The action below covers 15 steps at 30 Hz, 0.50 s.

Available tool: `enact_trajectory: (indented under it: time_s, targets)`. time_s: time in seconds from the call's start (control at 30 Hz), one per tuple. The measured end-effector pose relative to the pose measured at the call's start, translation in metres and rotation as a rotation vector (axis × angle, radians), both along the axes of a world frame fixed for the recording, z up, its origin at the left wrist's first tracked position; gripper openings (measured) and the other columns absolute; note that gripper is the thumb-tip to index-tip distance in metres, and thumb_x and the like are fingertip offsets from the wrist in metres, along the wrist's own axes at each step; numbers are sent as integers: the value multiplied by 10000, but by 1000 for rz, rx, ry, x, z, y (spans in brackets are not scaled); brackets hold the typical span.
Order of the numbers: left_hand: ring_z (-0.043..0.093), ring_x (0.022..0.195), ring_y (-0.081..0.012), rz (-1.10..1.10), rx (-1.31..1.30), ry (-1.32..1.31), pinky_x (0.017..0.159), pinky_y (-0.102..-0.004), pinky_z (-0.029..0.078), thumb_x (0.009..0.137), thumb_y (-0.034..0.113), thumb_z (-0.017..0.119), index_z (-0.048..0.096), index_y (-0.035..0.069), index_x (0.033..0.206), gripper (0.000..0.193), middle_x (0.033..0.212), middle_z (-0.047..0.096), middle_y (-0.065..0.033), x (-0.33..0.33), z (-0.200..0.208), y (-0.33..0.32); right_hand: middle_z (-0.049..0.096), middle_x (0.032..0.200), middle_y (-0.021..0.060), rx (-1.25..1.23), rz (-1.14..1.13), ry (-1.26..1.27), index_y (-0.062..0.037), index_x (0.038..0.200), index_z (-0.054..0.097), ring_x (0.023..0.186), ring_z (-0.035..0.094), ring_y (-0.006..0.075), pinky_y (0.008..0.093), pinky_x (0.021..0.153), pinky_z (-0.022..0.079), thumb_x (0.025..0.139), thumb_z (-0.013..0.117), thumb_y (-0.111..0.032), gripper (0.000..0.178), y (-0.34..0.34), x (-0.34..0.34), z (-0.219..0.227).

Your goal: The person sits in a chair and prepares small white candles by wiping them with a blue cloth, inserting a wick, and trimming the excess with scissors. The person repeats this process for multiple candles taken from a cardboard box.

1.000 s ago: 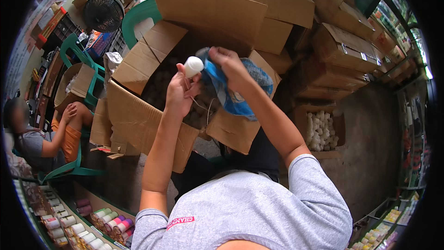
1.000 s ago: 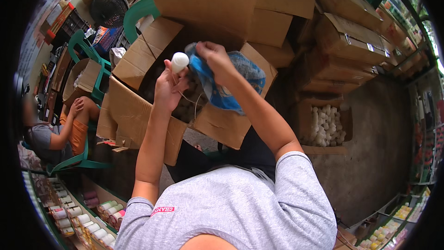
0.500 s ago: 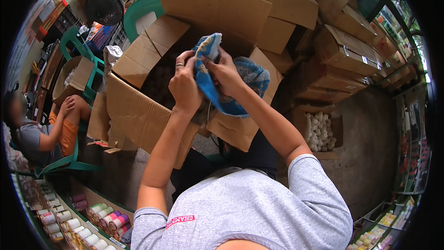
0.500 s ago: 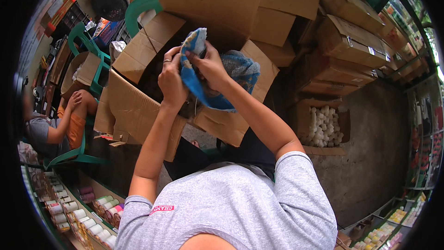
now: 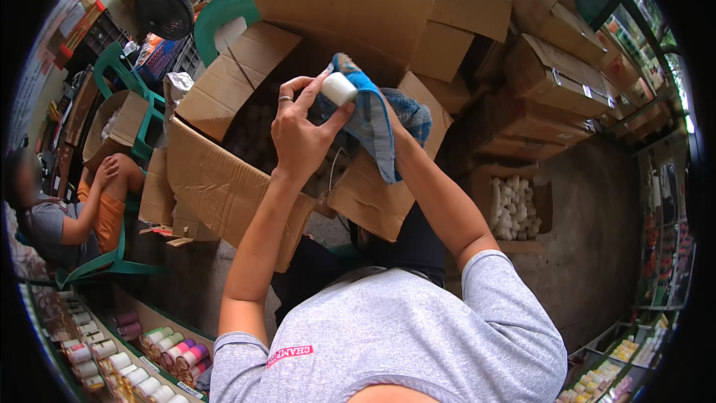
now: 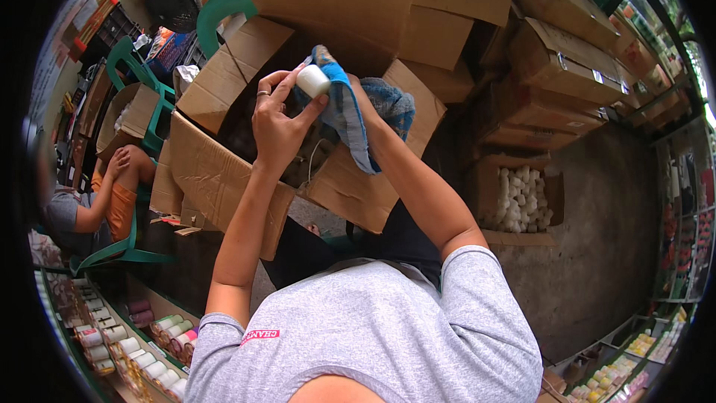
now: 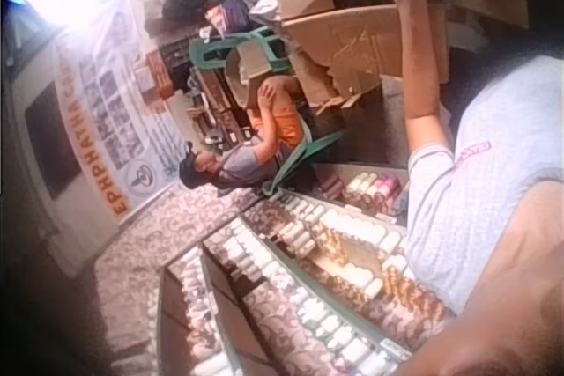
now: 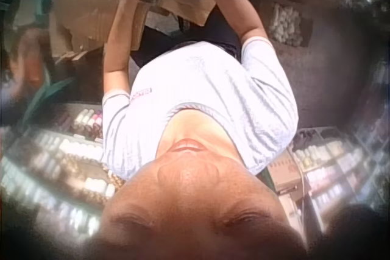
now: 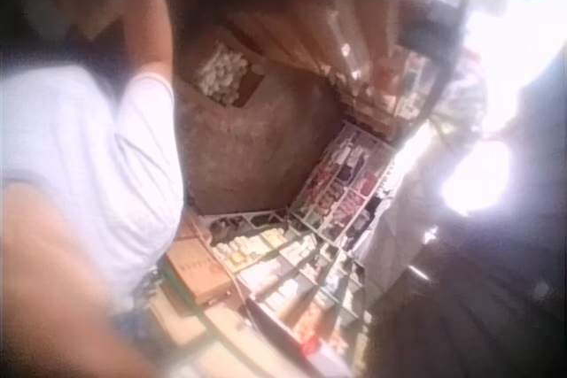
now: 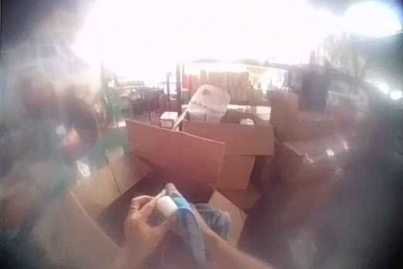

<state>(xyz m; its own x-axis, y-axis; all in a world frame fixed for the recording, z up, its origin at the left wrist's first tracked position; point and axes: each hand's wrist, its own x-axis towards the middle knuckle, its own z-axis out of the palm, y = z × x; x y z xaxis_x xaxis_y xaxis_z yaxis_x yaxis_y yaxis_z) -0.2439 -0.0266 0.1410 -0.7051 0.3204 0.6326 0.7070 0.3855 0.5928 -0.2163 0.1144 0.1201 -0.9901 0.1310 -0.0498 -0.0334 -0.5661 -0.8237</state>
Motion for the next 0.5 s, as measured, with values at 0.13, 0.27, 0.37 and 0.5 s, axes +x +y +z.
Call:
enact_trajectory:
  time_s: [0.13,0.27,0.37,0.5]
  targets:
    - [658,929,-250,33,8,60,772,-363,538,692,259,809,690,111,1132,479,1087,620,-64,-11,4,-4,601,853,8,193,-33,22,-44,967,627,778,574,80,242,660,494,936,600,-374,333,9,-11,-17]
    - [652,834,-268,100,-249,117,706,-378,517,691,196,794,670,95,1142,478,973,621,-81,-7,18,-12,610,905,34,155,22,172,-22,1016,616,780,572,86,251,674,497,964,560,-270,259,9,-4,-4]
    - [648,815,-316,83,-281,97,718,-394,521,687,144,783,663,80,1133,466,944,608,-101,-17,3,-11,595,911,23,715,-70,181,-29,1095,568,798,556,86,225,695,481,996,512,-256,254,-8,-7,3]
    - [645,779,-205,-86,-171,51,608,-320,508,686,83,793,651,45,1159,496,912,598,-75,-7,8,-1,587,934,15,142,-152,251,-38,1114,554,791,553,75,216,683,480,1001,505,-260,254,-4,-9,-5]
